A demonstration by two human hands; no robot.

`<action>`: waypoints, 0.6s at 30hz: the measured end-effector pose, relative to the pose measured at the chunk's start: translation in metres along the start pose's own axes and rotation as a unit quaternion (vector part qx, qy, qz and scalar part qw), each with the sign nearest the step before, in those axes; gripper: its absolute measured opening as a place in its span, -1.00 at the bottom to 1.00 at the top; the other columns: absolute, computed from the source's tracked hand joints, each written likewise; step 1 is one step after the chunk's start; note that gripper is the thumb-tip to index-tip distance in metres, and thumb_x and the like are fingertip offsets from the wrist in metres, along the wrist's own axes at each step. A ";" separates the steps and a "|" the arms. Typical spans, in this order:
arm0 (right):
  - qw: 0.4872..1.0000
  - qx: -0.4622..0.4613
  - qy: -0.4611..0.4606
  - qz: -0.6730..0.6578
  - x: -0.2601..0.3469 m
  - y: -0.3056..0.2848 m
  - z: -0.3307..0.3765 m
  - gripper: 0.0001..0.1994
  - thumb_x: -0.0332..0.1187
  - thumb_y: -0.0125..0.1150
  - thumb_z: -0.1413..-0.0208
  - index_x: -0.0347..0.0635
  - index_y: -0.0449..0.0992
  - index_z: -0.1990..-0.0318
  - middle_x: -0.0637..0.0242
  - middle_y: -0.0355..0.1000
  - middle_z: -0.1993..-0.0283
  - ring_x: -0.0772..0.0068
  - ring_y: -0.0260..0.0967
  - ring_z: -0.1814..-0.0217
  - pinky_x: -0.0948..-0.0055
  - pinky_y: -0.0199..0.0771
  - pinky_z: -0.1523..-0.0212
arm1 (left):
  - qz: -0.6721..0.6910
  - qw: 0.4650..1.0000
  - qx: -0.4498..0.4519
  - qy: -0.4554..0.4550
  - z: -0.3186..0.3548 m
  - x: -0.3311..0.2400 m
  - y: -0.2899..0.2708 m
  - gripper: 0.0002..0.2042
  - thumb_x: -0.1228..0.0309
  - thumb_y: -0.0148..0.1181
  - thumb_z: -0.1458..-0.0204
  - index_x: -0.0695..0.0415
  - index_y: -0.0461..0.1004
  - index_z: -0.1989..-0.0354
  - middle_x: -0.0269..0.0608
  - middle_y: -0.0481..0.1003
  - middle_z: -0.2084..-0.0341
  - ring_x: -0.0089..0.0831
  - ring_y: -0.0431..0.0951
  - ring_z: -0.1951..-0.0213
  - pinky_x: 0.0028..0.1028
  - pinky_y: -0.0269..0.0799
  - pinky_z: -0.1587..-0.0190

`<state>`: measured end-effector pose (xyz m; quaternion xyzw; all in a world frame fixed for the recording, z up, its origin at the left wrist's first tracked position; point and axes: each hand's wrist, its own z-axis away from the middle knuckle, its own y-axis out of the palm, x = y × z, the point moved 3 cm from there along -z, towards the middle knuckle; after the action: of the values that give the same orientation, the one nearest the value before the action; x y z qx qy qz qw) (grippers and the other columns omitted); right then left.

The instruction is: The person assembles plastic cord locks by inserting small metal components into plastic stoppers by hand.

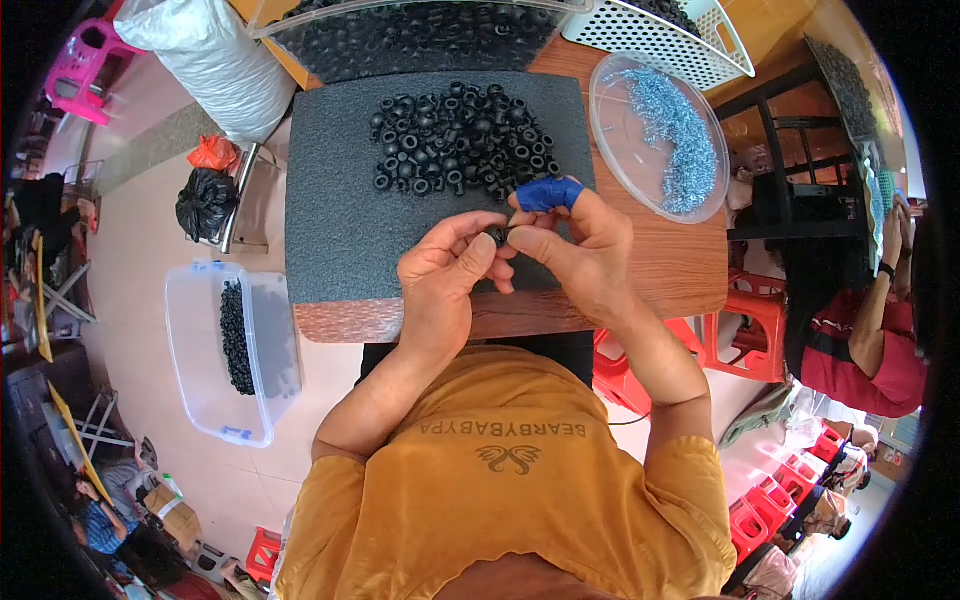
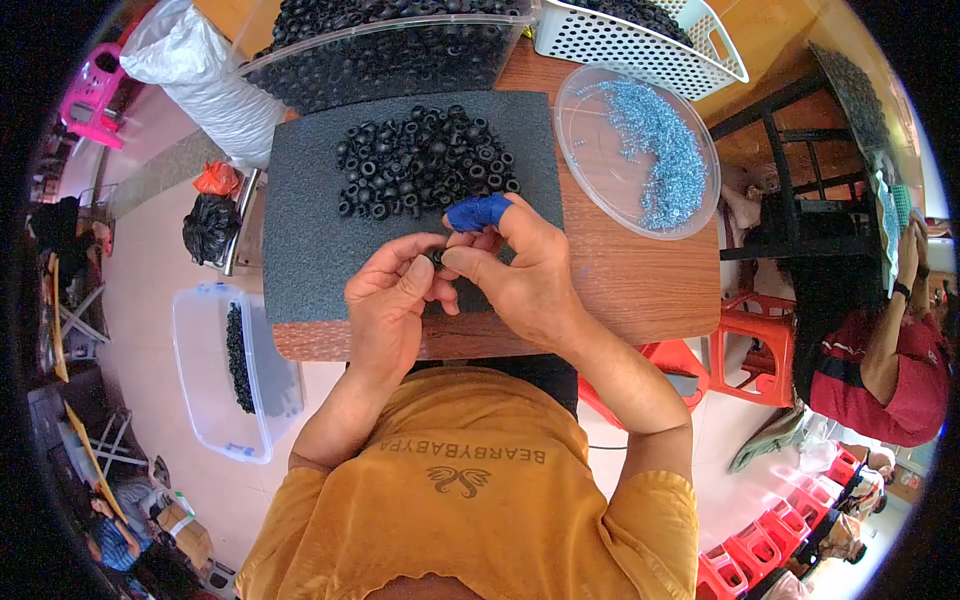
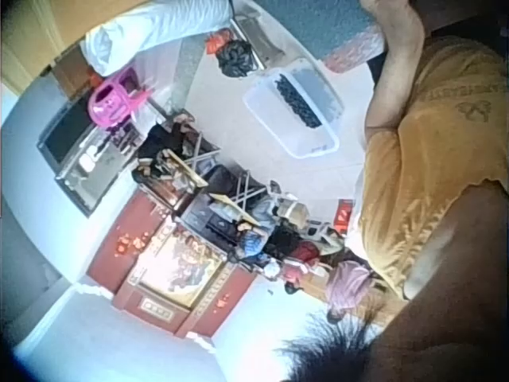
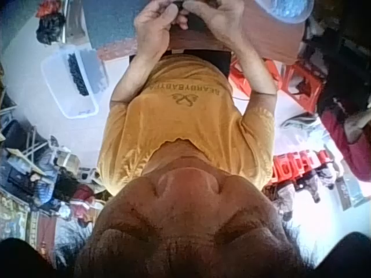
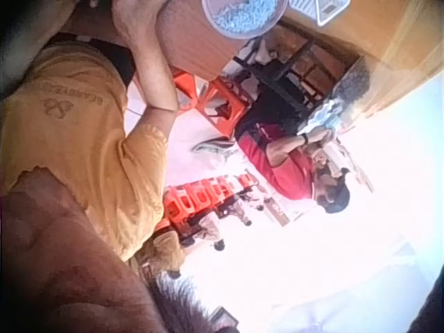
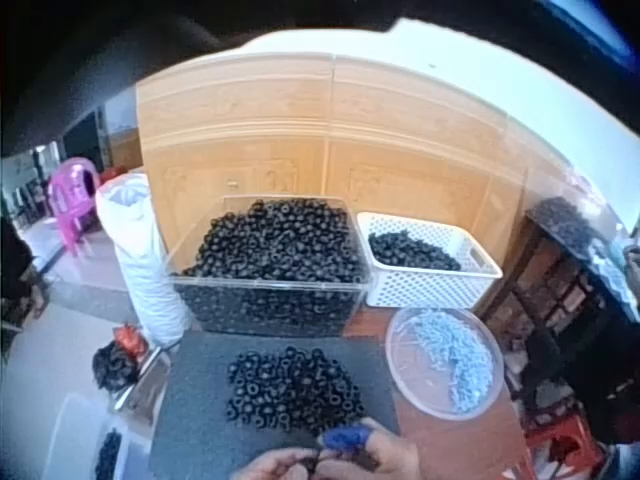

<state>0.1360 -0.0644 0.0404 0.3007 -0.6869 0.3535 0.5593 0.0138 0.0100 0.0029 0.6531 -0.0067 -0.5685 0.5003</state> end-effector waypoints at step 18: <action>0.996 0.027 0.004 0.084 0.006 -0.005 -0.005 -0.78 -0.53 0.28 0.15 -0.32 0.50 0.27 0.31 0.38 0.41 0.60 0.33 0.47 0.58 0.36 0.43 | -0.076 0.997 0.006 -0.006 0.000 0.003 -0.002 -0.79 0.49 0.07 -0.12 0.32 0.40 0.10 -0.16 0.50 0.37 -0.57 0.48 0.44 -0.59 0.46 0.43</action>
<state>0.1418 -0.0633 0.0478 0.2555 -0.6976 0.4187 0.5223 0.0133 0.0096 -0.0006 0.6512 0.0364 -0.6088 0.4516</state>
